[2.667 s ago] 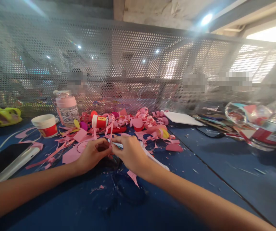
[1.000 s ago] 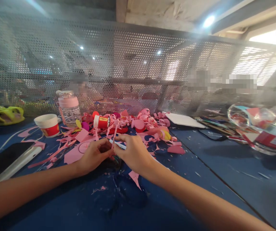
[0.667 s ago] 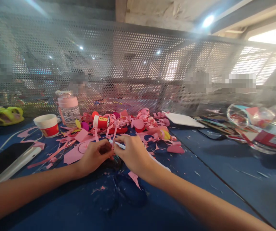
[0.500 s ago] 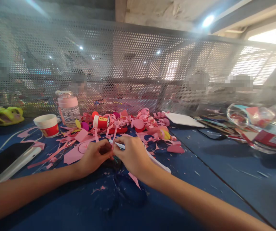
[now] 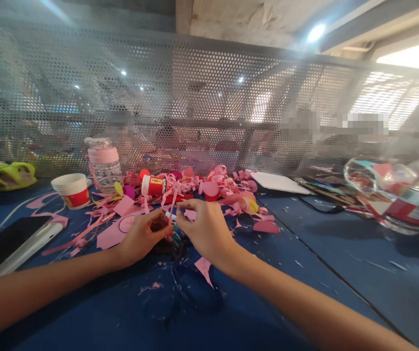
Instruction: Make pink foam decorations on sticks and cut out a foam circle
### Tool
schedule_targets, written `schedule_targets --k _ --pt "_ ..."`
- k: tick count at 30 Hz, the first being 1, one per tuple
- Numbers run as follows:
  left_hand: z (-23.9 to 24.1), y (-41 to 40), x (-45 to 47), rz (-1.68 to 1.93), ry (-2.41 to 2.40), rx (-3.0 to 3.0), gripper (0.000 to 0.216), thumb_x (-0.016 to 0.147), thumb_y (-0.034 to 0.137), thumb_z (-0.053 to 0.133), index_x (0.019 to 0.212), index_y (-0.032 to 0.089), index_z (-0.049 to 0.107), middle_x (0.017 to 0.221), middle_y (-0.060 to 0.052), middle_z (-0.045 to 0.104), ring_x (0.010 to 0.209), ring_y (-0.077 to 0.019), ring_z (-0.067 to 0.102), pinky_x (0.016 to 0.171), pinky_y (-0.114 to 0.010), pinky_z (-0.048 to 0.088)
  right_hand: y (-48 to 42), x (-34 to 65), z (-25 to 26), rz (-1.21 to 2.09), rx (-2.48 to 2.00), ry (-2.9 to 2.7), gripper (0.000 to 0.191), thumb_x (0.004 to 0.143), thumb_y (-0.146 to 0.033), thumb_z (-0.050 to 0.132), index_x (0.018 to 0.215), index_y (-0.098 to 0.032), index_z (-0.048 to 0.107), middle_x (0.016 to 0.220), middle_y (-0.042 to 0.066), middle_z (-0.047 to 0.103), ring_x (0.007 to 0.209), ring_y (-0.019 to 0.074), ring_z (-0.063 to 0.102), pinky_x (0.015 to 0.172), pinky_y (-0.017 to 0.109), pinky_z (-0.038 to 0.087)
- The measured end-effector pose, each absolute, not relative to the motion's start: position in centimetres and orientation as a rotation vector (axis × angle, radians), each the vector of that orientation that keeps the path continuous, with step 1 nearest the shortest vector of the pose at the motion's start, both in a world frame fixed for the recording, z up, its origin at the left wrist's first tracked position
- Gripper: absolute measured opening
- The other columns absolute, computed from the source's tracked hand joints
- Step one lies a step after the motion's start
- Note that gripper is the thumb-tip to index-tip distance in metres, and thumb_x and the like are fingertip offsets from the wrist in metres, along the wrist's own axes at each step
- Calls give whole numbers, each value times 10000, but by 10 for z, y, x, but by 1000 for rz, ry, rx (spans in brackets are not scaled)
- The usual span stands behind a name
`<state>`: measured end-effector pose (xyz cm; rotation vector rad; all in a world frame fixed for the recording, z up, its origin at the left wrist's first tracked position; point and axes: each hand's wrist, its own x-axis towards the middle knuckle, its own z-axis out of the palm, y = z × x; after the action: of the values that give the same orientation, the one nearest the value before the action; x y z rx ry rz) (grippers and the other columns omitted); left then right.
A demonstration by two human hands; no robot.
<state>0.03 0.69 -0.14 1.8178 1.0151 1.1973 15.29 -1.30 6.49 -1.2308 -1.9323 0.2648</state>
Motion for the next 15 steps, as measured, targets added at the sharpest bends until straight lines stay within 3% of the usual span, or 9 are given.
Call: schedule_targets --k 9,13,15 --pt "-3 9 -1 1197 963 1771 150 745 299 587 722 169 515 615 15 611 567 -133 620 555 -241 476 -11 153 59 319 -1206 -2049 213 717 -194 572 897 -190 687 879 51 716 800 210 664 711 308 514" --pt "-3 13 -1 1254 907 1603 217 720 348 618 707 169 498 605 32 600 568 -129 623 560 -237 482 -7 156 63 281 -1277 -1954 118 719 -270 596 718 -159 638 723 59 701 651 173 640 599 269 483" --pt "-3 15 0 1271 887 1542 247 700 371 635 701 166 496 614 33 592 575 -130 624 565 -241 487 -4 159 65 259 -1294 -1940 207 770 -296 541 621 -160 590 618 49 670 553 147 601 527 249 445"
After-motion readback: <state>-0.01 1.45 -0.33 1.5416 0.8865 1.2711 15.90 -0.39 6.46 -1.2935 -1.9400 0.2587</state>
